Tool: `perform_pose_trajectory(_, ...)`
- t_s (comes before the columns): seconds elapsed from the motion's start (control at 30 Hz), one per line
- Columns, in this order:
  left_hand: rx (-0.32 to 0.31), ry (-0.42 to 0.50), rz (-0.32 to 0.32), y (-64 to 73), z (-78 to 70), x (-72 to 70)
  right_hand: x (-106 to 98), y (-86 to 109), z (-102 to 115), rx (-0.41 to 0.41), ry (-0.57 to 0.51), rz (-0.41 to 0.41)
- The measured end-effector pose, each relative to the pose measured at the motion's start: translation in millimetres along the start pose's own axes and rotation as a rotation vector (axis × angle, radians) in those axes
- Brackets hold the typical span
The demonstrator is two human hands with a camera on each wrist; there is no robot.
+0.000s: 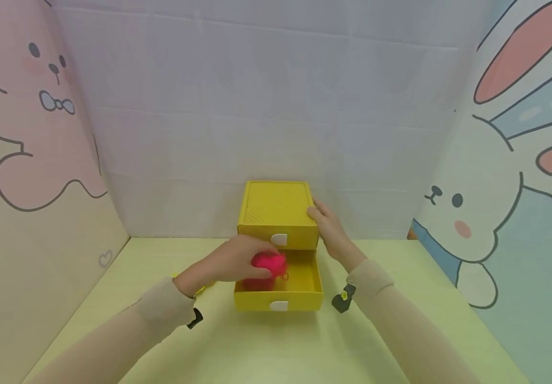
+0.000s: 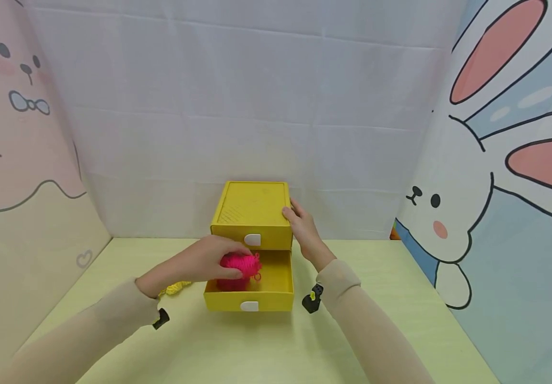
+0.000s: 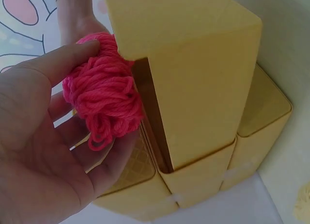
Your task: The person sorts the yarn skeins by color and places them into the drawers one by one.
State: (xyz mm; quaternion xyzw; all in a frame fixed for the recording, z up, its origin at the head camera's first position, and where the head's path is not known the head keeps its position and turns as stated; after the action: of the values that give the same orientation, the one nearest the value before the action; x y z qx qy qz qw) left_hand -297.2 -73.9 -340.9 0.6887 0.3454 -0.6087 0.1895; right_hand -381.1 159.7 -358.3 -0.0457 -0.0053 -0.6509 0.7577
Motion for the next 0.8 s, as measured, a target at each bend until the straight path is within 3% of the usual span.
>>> perform_pose_trajectory(0.33,0.028,-0.068,0.05,-30.9,-24.5,21.6,-2,-0.7,-1,0.0,-0.016,-0.015)
perform_pose_trajectory(0.8,0.034,-0.102,0.065,-51.7,-28.1,48.5,-3,-3.1,-2,-0.011,-0.022,-0.007)
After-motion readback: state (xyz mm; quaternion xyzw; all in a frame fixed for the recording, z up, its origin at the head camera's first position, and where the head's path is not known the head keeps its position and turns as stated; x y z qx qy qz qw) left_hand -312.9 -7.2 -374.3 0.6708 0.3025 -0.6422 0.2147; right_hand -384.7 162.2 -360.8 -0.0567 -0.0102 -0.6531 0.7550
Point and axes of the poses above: each hand's wrist, its own y-axis away from the middle knuckle, its own x-axis out of the palm, z = x × y, the point moved 4 cm from there along -y, towards the middle knuckle, and after that the axes turned 10 degrees about -y, right-handed, at the moved point
